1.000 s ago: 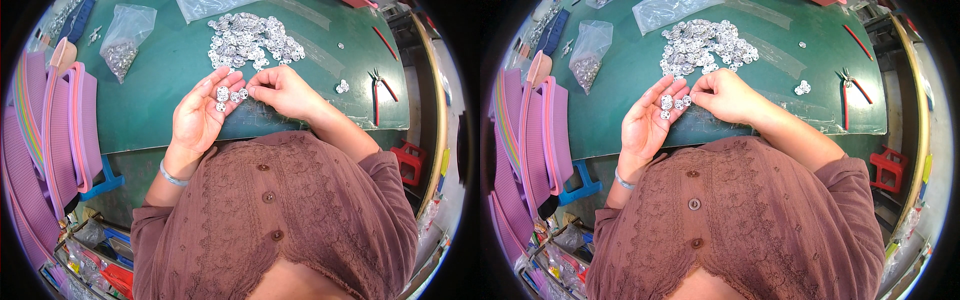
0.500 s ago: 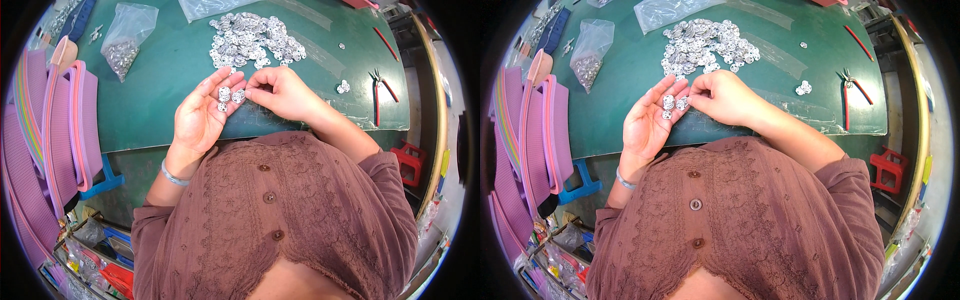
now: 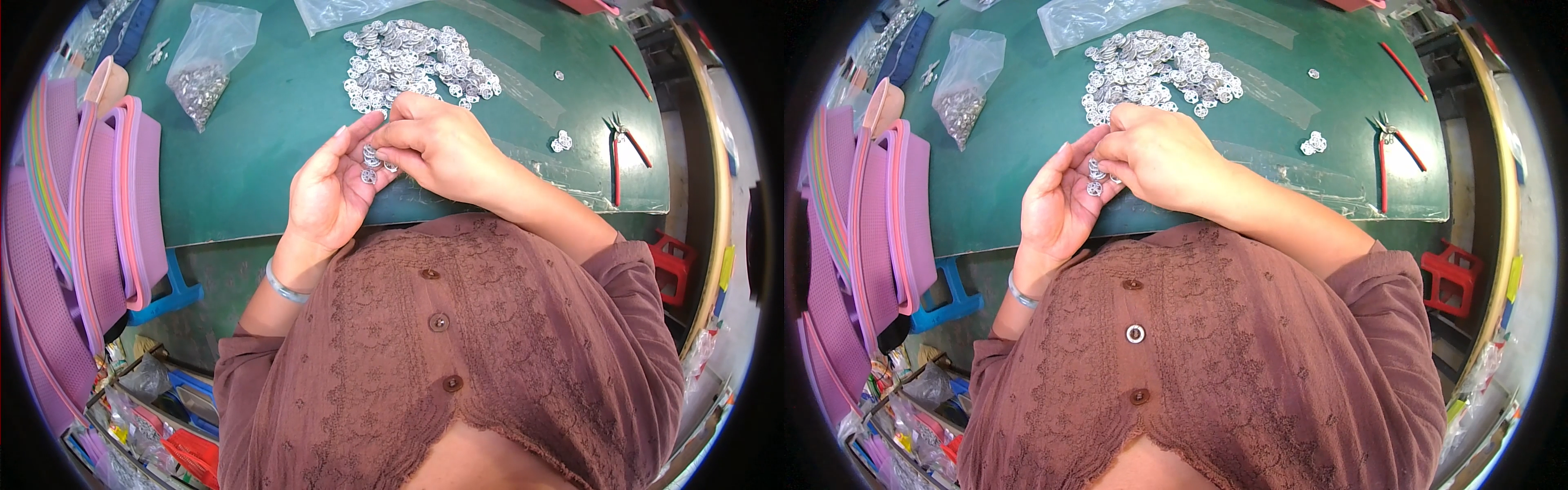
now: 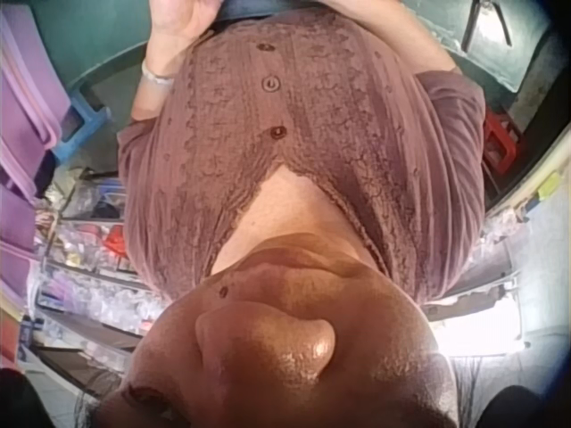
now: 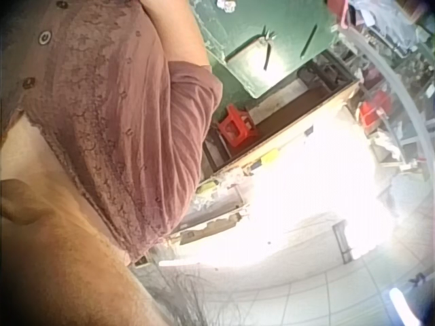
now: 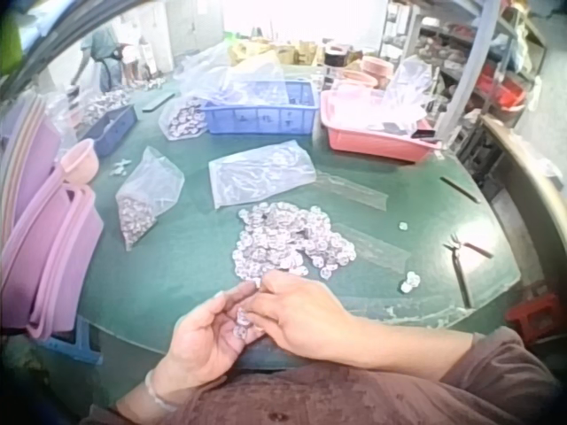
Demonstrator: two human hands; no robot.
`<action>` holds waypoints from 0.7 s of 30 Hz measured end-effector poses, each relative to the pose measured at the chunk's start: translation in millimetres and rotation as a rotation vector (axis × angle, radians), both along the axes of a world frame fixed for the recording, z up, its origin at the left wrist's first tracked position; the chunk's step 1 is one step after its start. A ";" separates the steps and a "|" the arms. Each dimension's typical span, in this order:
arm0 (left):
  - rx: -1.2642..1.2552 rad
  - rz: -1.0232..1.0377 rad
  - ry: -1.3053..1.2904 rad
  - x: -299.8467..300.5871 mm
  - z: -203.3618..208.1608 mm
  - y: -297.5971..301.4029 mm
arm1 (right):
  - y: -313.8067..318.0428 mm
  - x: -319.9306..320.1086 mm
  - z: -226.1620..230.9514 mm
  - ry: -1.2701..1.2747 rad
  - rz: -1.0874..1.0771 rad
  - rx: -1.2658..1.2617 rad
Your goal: The person takes small silver components from plastic bags and a table surface, handles them individually to join them together, and uses pliers to secure the connection.
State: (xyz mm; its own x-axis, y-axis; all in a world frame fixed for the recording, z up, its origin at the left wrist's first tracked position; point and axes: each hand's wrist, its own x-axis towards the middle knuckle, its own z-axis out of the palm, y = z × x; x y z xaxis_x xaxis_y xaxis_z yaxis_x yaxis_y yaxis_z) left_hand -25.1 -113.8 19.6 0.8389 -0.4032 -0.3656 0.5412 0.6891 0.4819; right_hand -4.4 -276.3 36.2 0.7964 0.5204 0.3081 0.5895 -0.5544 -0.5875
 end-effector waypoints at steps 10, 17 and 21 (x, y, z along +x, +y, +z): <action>-0.008 -0.032 -0.040 -3.1 -1.6 -3.0 | -2.7 5.9 -2.3 0.091 -0.005 0.102; 0.030 -0.047 -0.034 -3.5 -0.9 -5.9 | -7.5 11.0 1.5 0.165 -0.014 0.097; 0.039 -0.065 -0.044 -4.6 3.7 -6.4 | -12.7 16.3 7.6 0.332 -0.035 0.025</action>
